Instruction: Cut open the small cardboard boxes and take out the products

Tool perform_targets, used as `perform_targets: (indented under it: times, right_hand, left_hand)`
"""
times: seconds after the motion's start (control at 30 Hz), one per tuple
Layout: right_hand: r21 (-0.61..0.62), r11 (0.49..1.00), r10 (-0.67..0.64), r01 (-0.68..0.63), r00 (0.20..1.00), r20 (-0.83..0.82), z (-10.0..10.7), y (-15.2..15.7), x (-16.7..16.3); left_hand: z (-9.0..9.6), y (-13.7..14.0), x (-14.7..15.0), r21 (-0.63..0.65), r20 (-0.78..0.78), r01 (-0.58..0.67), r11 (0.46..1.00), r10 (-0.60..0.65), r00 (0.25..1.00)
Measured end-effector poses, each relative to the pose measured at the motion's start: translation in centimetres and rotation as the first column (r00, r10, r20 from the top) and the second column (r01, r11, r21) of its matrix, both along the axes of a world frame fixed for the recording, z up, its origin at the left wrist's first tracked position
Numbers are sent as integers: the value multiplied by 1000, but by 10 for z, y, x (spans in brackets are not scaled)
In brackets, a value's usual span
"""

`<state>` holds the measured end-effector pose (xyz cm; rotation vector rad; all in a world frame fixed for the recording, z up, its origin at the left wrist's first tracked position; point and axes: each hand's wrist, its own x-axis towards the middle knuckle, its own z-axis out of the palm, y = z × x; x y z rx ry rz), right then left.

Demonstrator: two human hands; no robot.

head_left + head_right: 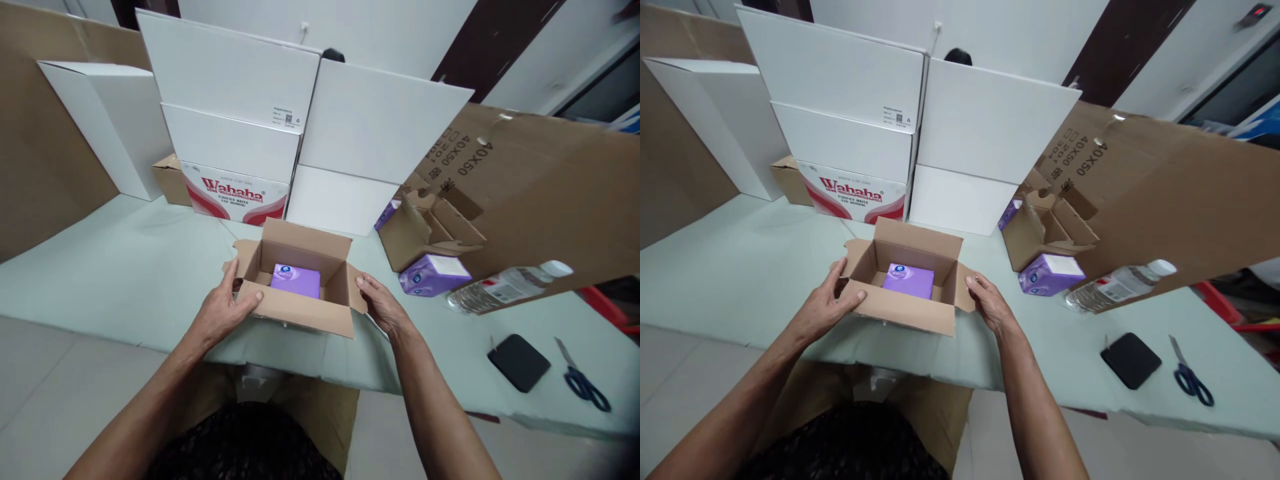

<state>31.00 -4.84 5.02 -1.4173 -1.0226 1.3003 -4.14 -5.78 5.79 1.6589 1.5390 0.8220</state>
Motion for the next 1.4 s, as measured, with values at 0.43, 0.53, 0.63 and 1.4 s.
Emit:
perform_targets:
  times: [0.43, 0.53, 0.63, 1.4]
  right_hand:
    - [244, 922, -332, 299, 938, 104, 12, -12, 9]
    - [395, 867, -408, 303, 887, 215, 27, -21, 6]
    - [542, 812, -465, 215, 800, 379, 46, -31, -2]
    - [427, 899, -411, 100, 534, 739, 62, -18, -11]
  left_hand:
    - [21, -12, -5, 3, -75, 2, 1000, -1, 997]
    - [21, -14, -8, 119, -100, -6, 993, 18, 995]
    - [20, -16, -12, 299, -170, -3, 954, 56, 984]
    - [78, 33, 14, -42, -224, 563, 826, -557, 800]
